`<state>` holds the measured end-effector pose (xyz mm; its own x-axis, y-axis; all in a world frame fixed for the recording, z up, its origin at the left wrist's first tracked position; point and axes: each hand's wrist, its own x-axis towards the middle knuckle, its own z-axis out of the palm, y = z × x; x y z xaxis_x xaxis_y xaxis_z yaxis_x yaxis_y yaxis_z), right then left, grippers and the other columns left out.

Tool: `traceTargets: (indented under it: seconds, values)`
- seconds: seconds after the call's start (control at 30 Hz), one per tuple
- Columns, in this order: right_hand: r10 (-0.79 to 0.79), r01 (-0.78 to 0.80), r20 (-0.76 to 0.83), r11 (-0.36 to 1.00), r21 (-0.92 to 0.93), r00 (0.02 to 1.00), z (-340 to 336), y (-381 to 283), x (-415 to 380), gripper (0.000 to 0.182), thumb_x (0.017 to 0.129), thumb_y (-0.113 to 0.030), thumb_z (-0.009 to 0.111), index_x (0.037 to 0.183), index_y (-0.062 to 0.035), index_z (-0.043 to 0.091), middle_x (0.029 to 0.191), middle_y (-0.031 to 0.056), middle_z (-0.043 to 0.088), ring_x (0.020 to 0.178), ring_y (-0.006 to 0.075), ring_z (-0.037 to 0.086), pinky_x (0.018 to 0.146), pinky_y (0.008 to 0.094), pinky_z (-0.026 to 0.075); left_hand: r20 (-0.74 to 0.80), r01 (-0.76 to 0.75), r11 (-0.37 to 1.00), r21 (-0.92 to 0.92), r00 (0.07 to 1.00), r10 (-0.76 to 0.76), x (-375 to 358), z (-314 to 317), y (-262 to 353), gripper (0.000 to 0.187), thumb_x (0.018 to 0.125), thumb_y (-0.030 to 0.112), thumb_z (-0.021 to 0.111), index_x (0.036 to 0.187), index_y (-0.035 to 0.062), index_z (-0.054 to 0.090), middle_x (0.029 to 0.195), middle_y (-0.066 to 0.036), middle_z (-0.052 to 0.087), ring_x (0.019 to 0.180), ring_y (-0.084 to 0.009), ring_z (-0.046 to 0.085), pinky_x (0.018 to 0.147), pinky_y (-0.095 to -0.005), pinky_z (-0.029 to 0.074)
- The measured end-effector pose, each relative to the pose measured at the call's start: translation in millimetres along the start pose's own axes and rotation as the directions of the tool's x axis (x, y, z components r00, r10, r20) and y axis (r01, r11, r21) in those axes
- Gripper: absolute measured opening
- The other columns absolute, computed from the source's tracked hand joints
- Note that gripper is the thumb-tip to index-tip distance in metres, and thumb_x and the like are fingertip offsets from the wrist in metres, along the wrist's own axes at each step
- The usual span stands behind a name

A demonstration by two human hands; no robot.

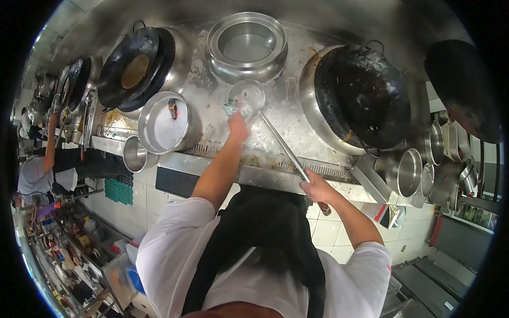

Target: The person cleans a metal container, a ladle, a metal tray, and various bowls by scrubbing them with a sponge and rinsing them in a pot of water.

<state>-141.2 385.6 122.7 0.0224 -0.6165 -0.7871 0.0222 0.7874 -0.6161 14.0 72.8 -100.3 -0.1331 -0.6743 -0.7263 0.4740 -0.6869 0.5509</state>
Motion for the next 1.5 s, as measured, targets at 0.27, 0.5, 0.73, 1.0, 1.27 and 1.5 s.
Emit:
traceTargets:
  seconds: [0.27, 0.5, 0.73, 1.0, 1.27, 1.5]
  values:
    - [-0.785, 0.148, -0.349, 0.481, -0.864, 0.512, -10, -32, 94, 0.037, 0.089, -0.012, 0.052, 0.123, -0.0017, 0.040, 0.086, 0.0304, 0.062, 0.086, 0.0480, 0.060, 0.076, 0.0563, 0.046, 0.058, -0.404, 0.913, 0.059, 0.914, 0.401, -73, 70, -6, 0.049, 0.082, 0.015, 0.069, 0.123, -0.0028, 0.050, 0.112, -0.013, 0.060, 0.096, -0.0230, 0.059, 0.079, -0.0336, 0.049]
    - [-0.519, 0.051, -0.338, 0.598, -0.800, 0.785, 9, -128, 101, 0.032, 0.098, -0.022, 0.042, 0.123, -0.0041, 0.049, 0.100, 0.0268, 0.064, 0.095, 0.0448, 0.061, 0.085, 0.0495, 0.048, 0.627, -0.919, 0.104, 0.380, 0.339, 0.701, -183, 109, 53, 0.046, 0.077, 0.015, 0.070, 0.117, -0.0026, 0.054, 0.109, -0.017, 0.063, 0.102, -0.0248, 0.059, 0.087, -0.0354, 0.047]
    - [-0.627, 0.520, -0.022, 0.664, -0.538, 0.778, -8, -120, 120, 0.035, 0.100, -0.031, 0.047, 0.113, -0.0008, 0.059, 0.102, 0.0173, 0.067, 0.098, 0.0305, 0.063, 0.090, 0.0381, 0.046, 0.668, -0.736, 0.662, 0.141, 0.565, 0.485, -112, 91, 76, 0.036, 0.076, 0.021, 0.064, 0.105, 0.0011, 0.061, 0.099, -0.016, 0.065, 0.093, -0.0265, 0.064, 0.083, -0.0380, 0.050]
    - [-0.608, 0.449, -0.070, 0.654, -0.608, 0.791, -1, -164, 104, 0.045, 0.100, -0.039, 0.047, 0.104, 0.0026, 0.062, 0.086, 0.0165, 0.064, 0.084, 0.0209, 0.059, 0.081, 0.0352, 0.046, 0.589, -0.704, 0.707, -0.069, 0.543, 0.598, -113, 92, 72, 0.038, 0.075, 0.016, 0.065, 0.110, 0.0018, 0.059, 0.097, -0.011, 0.063, 0.089, -0.0196, 0.062, 0.079, -0.0328, 0.049]
    - [-0.730, 0.567, -0.064, 0.579, -0.586, 0.680, 13, -155, 113, 0.043, 0.100, -0.035, 0.047, 0.083, 0.0038, 0.056, 0.064, 0.0096, 0.051, 0.067, 0.0212, 0.051, 0.069, 0.0372, 0.046, 0.566, -0.776, 0.627, 0.074, 0.550, 0.614, -160, 86, 101, 0.033, 0.085, 0.025, 0.066, 0.108, 0.0019, 0.061, 0.097, -0.008, 0.065, 0.088, -0.0207, 0.061, 0.080, -0.0342, 0.048]
    - [-0.751, 0.418, 0.239, 0.054, -0.907, 0.616, 6, -135, 104, 0.024, 0.086, -0.014, 0.053, 0.102, -0.0161, 0.072, 0.086, 0.0170, 0.068, 0.083, 0.0334, 0.066, 0.077, 0.0462, 0.051, 0.999, -0.766, -0.642, -0.026, -0.050, 0.018, -168, 94, 128, 0.070, 0.061, 0.055, 0.078, 0.114, 0.0106, 0.064, 0.114, -0.017, 0.061, 0.109, -0.0345, 0.055, 0.092, -0.0450, 0.043]
